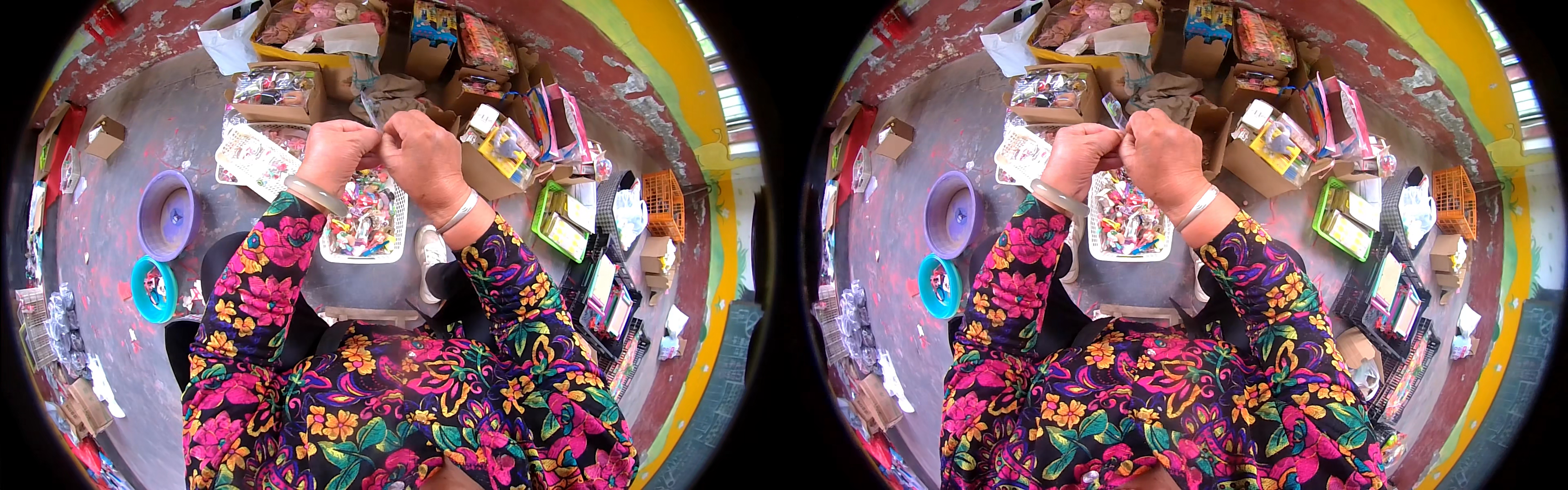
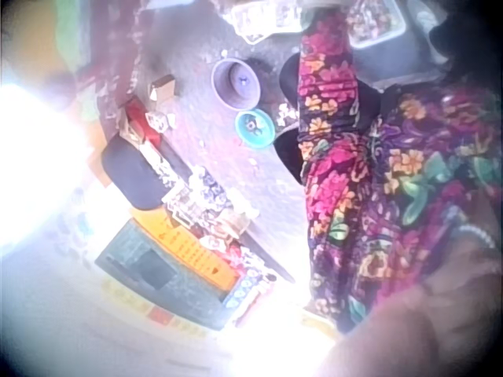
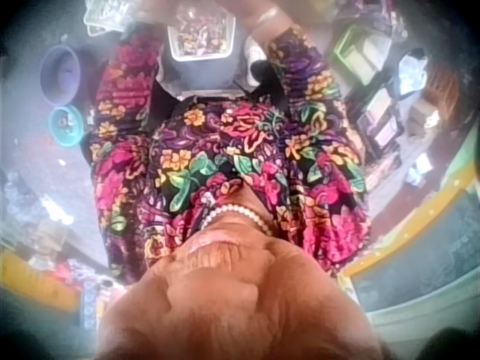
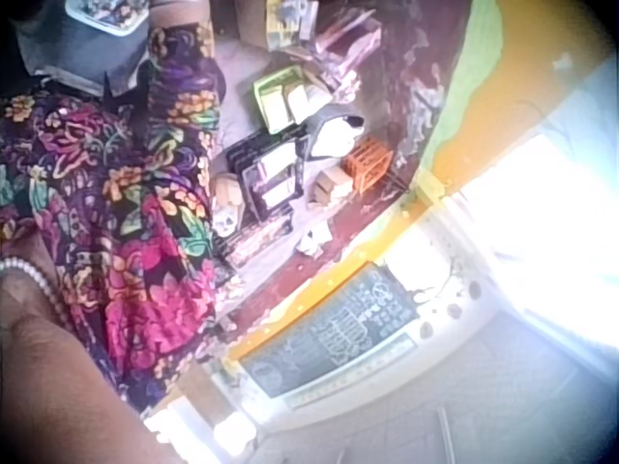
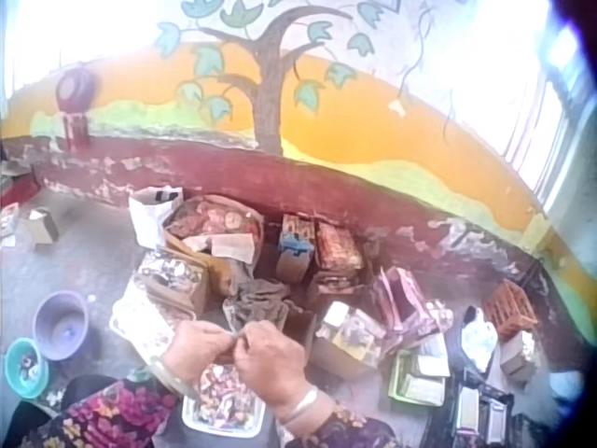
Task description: The person sits on the floor and repeatedly picks small colorful items from a white basket, places them into small clear plastic bags, and seals the bags. The person then places the sealed bags into a cardboard box.
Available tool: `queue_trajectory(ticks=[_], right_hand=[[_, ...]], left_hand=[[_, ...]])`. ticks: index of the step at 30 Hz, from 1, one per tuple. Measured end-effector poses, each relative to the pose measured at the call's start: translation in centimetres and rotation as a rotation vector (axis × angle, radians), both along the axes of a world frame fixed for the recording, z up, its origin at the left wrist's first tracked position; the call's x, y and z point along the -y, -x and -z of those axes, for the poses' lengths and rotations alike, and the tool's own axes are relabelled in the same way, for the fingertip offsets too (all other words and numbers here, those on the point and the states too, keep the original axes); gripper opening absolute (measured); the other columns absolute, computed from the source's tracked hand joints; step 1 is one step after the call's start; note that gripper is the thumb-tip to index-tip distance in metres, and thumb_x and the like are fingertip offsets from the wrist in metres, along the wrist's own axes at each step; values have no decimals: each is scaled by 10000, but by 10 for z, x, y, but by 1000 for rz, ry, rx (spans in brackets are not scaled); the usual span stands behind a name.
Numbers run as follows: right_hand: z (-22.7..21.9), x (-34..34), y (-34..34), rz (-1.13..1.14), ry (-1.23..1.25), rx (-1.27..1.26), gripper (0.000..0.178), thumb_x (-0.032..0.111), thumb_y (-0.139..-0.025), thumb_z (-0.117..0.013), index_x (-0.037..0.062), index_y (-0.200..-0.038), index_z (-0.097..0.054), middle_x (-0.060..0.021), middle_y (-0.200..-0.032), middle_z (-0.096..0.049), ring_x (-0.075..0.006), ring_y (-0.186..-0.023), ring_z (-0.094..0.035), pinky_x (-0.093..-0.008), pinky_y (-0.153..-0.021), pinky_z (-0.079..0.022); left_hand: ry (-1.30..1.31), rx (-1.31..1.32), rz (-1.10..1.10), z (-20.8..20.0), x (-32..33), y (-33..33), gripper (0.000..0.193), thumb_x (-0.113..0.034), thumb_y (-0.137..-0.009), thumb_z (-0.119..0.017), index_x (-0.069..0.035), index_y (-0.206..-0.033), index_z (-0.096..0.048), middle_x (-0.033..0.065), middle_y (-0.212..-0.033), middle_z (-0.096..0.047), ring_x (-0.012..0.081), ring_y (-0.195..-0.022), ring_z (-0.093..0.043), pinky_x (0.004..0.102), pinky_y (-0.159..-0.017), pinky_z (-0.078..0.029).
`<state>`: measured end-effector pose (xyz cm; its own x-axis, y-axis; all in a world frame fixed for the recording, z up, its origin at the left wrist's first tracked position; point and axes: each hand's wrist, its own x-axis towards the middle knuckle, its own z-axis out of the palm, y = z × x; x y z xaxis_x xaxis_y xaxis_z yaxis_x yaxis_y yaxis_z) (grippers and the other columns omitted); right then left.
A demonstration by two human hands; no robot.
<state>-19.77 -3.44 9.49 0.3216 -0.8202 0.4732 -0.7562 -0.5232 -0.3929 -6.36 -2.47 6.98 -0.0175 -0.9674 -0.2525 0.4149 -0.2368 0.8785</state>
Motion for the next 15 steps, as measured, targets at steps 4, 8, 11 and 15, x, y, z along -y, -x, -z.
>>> queue_trajectory(ticks=[4,8,11,15], right_hand=[[6,8,10,-83,-122,34,100,181,-715,-581,83,-703,-597,-103,-733,-598,-299,-679,-593,-389,-576,-474],[5,11,12,-114,-179,-45,117,194,-715,-578,85,-702,-619,-106,-728,-608,-298,-685,-595,-389,-585,-476],[4,9,13,-83,-146,-40,120,198,-712,-578,86,-686,-612,-102,-720,-605,-297,-677,-593,-389,-578,-474],[2,4,6,-8,-36,12,124,198,-708,-578,85,-657,-580,-95,-701,-589,-297,-657,-585,-392,-557,-466]], left_hand=[[14,1,7,2,-2,0,115,-66,-800,-593,48,-803,-606,75,-733,-621,138,-619,-607,246,-606,-515],[74,146,44,9,-1,1,122,-72,-800,-596,49,-809,-606,77,-730,-622,141,-624,-610,243,-604,-514],[79,185,42,9,-1,5,119,-67,-796,-597,50,-814,-607,80,-731,-622,145,-631,-613,246,-606,-515],[33,73,28,-2,-1,2,111,-53,-795,-588,54,-819,-604,85,-759,-620,145,-645,-614,257,-623,-524]])
